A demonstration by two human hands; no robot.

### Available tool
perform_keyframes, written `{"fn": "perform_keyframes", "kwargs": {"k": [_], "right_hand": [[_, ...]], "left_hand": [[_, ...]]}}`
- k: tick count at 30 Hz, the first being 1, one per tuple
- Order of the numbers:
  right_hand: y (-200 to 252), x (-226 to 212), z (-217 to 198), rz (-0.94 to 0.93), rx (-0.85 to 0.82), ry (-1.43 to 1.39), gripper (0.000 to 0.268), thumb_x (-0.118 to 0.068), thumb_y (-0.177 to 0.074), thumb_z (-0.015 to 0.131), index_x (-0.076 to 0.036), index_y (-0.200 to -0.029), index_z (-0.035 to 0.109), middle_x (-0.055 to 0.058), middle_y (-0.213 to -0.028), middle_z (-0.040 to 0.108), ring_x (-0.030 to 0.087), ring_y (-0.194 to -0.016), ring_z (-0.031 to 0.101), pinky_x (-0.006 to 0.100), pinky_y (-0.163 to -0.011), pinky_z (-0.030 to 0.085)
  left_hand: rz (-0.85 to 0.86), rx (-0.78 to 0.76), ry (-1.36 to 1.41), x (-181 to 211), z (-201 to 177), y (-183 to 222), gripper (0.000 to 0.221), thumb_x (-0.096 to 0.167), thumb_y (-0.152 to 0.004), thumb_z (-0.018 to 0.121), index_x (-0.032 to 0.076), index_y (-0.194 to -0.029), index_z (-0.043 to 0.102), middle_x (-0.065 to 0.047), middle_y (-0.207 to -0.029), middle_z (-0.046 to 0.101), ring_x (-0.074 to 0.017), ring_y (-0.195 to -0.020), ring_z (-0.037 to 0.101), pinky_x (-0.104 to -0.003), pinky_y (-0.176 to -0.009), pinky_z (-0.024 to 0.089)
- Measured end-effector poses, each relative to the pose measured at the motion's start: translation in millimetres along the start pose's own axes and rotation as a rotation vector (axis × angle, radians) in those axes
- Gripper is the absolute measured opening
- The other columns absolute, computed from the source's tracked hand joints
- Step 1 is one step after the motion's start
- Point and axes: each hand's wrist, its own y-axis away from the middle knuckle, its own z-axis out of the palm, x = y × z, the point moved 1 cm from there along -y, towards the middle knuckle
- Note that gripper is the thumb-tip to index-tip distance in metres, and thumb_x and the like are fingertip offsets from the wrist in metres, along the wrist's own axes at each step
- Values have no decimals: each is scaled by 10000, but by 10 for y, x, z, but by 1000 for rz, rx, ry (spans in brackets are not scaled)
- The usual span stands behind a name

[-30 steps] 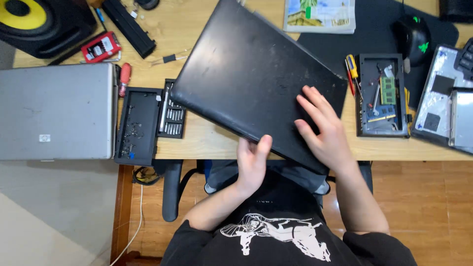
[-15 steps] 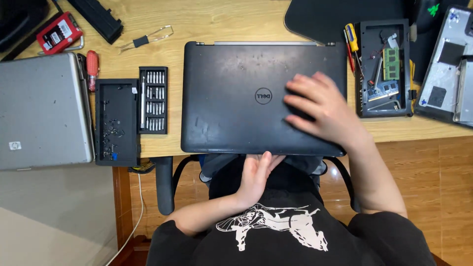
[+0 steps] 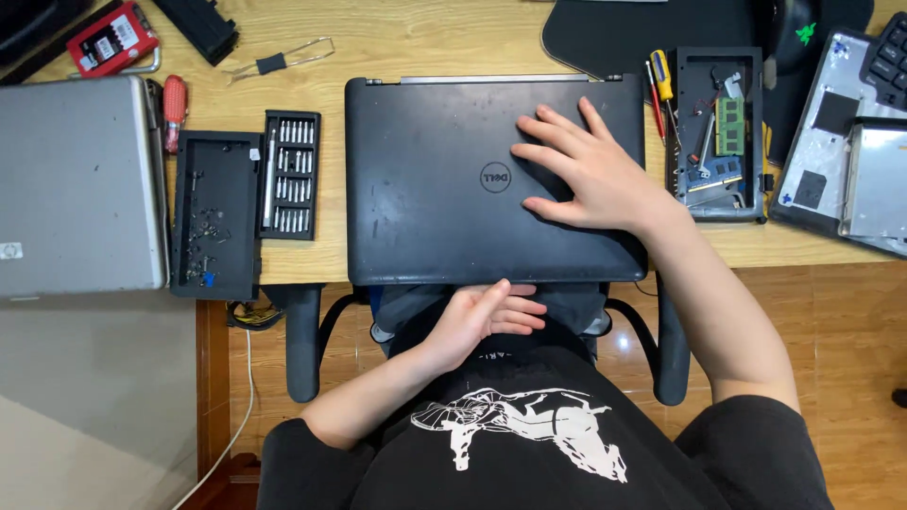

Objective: Disassembling and reassembling a laptop to repair or replace internal components.

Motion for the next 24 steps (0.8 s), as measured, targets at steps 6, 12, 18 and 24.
{"fn": "perform_keyframes", "kwargs": {"k": [6, 12, 18, 24], "right_hand": [[-70, -135, 122, -23, -33, 65, 649, -446, -924, 704, -90, -1451, 573, 160, -1593, 465, 374, -1521, 360, 635, -1245, 210], [215, -527, 164, -112, -79, 124, 758, -576, -838, 717, -117, -1422, 564, 202, -1586, 379, 421, -1481, 308, 705, -1154, 174], [479, -604, 123, -132, -90, 183, 747, -522, -785, 755, -92, -1377, 602, 192, -1521, 471, 402, -1434, 399, 654, -1156, 283], [408, -709, -29, -240, -64, 256, 576, -444, -843, 749, -7, -1213, 683, 189, -1344, 643, 375, -1283, 588, 512, -1065, 476]], "left_hand": [[8, -28, 41, 4, 6, -15, 651, 408, -1104, 385, -141, -1443, 468, -237, -1221, 702, -281, -1049, 730, -374, -927, 601], [29, -48, -174, -83, -266, -72, 526, 320, -1108, 433, -90, -1417, 546, -208, -1184, 730, -250, -996, 735, -361, -882, 597], [336, 13, -674, 15, -180, 15, 348, 150, -1085, 498, -26, -1353, 632, -177, -1144, 754, -265, -1006, 748, -340, -907, 591], [905, 127, -1372, 242, -55, 267, 368, 9, -899, 692, -47, -1260, 651, -160, -1202, 686, -319, -1055, 702, -380, -932, 576]]}}
